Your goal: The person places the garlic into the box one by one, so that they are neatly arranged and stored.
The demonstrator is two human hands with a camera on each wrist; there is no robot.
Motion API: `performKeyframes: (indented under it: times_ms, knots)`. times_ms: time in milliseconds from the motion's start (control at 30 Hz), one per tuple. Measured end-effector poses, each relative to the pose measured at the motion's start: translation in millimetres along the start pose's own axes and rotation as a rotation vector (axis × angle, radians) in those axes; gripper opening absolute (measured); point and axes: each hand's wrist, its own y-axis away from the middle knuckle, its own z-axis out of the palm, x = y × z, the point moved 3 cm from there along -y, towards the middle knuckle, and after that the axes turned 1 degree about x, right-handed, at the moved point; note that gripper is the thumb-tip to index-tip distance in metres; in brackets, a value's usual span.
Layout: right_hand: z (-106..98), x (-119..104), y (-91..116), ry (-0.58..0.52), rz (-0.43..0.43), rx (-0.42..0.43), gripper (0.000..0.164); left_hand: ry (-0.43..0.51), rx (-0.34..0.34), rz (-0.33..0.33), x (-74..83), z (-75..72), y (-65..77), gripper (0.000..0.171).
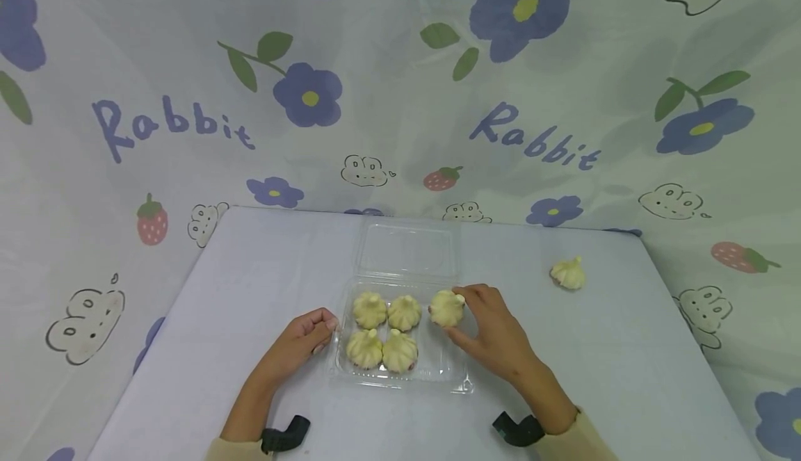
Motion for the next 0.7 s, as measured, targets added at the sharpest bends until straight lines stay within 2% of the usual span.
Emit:
performKeyframes:
  times_ms: [467,700]
  knots:
    - [16.2,-4.5,-2.0,0.03,0.006,0.015,0.06,-0.006,0.002,-0.008,1.4,-0.3,0.5,0.026]
    - [22.7,-6.0,-3.6,0.09,-0.013,0.051,0.06,0.003,0.008,-0.023,2.2,-1.0,-0.2,0.026]
